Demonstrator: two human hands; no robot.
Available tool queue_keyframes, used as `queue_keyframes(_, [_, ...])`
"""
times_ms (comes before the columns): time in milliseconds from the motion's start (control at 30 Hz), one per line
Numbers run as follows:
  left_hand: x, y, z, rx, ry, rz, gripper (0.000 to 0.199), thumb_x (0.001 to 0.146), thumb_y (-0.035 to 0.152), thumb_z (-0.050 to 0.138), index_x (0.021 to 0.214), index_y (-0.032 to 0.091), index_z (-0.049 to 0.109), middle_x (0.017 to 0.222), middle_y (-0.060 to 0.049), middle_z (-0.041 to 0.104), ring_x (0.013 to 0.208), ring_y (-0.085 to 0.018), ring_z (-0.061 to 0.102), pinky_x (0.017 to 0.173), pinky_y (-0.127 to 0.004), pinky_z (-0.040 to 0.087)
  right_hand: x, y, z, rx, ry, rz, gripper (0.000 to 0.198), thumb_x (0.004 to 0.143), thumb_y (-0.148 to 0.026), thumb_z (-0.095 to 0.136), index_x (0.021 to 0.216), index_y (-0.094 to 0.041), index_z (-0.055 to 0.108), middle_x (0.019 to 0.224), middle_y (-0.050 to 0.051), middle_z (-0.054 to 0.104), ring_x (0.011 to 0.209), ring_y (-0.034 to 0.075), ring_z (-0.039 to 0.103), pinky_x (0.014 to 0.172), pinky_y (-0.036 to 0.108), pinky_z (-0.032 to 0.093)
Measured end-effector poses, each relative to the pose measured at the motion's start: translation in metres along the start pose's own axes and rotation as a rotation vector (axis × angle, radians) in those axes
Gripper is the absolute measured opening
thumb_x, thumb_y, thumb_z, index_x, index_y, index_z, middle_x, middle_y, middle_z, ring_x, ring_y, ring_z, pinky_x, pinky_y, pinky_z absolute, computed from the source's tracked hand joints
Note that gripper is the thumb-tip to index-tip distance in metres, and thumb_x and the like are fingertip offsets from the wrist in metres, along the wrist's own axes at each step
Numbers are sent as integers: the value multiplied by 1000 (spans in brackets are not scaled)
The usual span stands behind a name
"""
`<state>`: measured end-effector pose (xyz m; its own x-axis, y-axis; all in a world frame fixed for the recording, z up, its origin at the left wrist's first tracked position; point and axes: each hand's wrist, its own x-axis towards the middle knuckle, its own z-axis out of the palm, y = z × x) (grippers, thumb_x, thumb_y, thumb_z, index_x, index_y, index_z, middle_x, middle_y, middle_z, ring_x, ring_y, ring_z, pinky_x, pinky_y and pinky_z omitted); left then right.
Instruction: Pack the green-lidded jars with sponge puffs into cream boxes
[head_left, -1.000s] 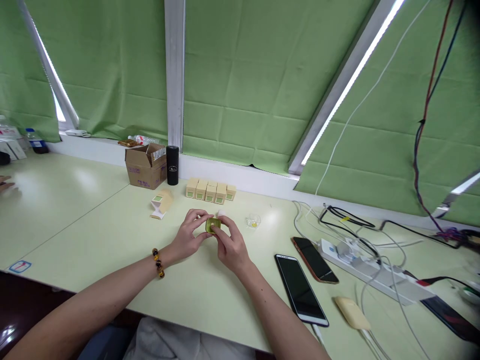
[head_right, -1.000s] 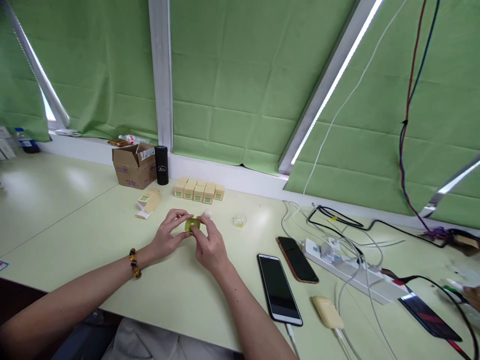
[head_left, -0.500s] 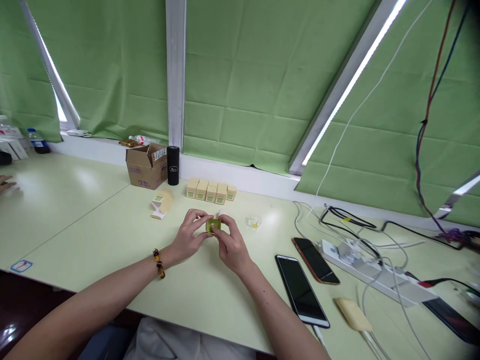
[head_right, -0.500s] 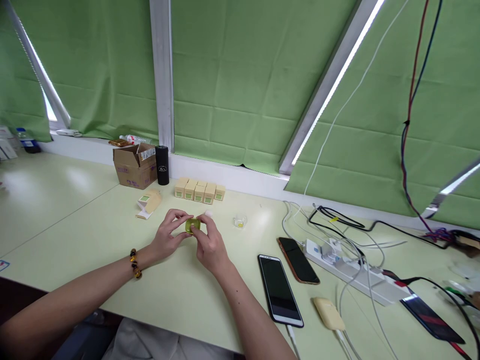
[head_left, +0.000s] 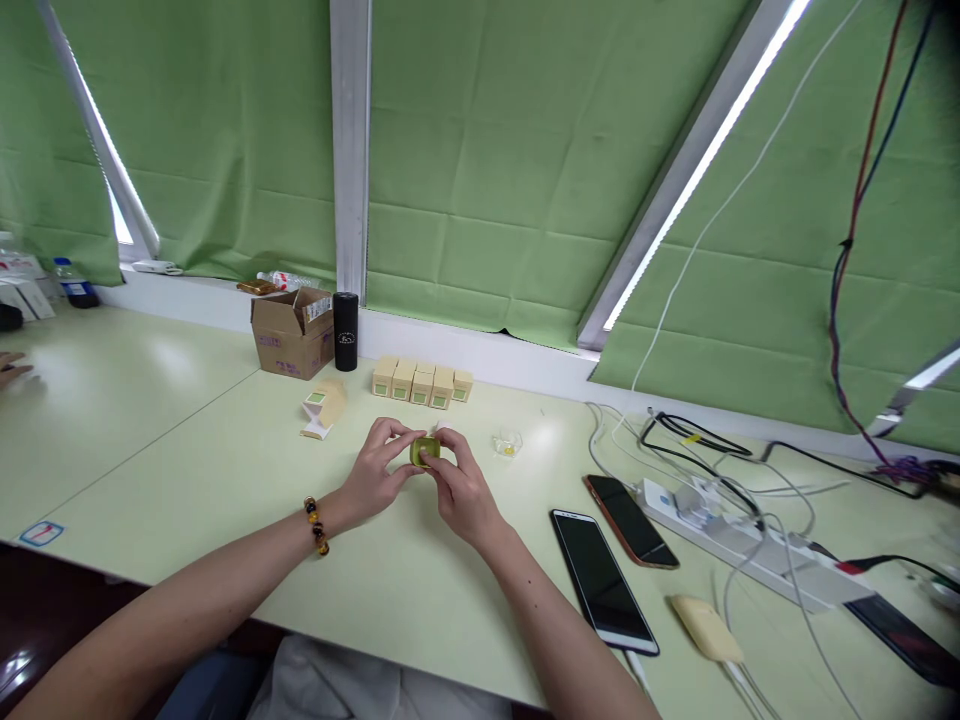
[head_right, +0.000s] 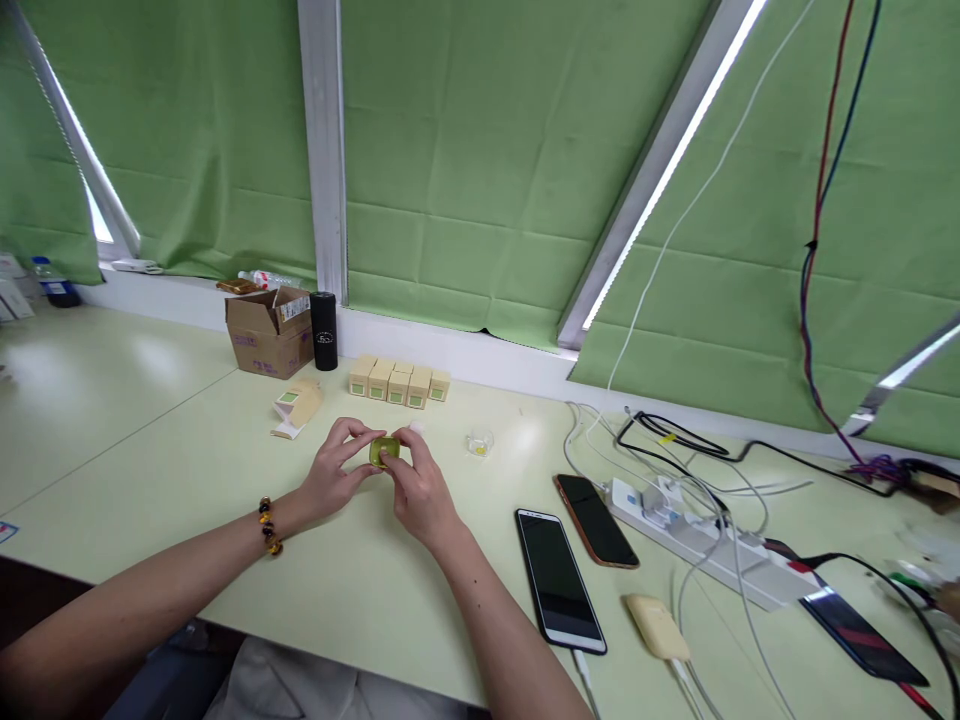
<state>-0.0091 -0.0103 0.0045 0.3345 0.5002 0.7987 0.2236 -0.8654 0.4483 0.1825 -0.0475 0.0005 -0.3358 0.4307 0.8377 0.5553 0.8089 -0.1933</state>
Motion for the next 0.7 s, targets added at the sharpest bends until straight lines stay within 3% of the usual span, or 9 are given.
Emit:
queue_keyframes(300, [2,3,0,-21,-25,-14,42,97,28,64,139,29,59,112,-9,55,110,-25,54,95,-45,52,-3,-2,4,-46,103,12,38,97,-5,48,130,-22,57,130,18,57,124,28,60,95,49,60])
queue_keyframes(467, [0,2,2,-15,-11,-15,43,97,28,64,139,30,59,111,-9,55,110,-25,54,95,-46,52,-5,1,4,-37,104,-25,42,96,-3,48,131,-23,59,134,19,53,125,29,59,94,51,60])
queue_keyframes(700, [1,0,-1,59,-6,94,46,97,24,63,142,29,57,109,-9,55,108,-26,52,91,-45,52,-4,2,1,8,45,-12,43,94,-1,49,128,-25,61,134,17,50,125,29,58,92,52,61])
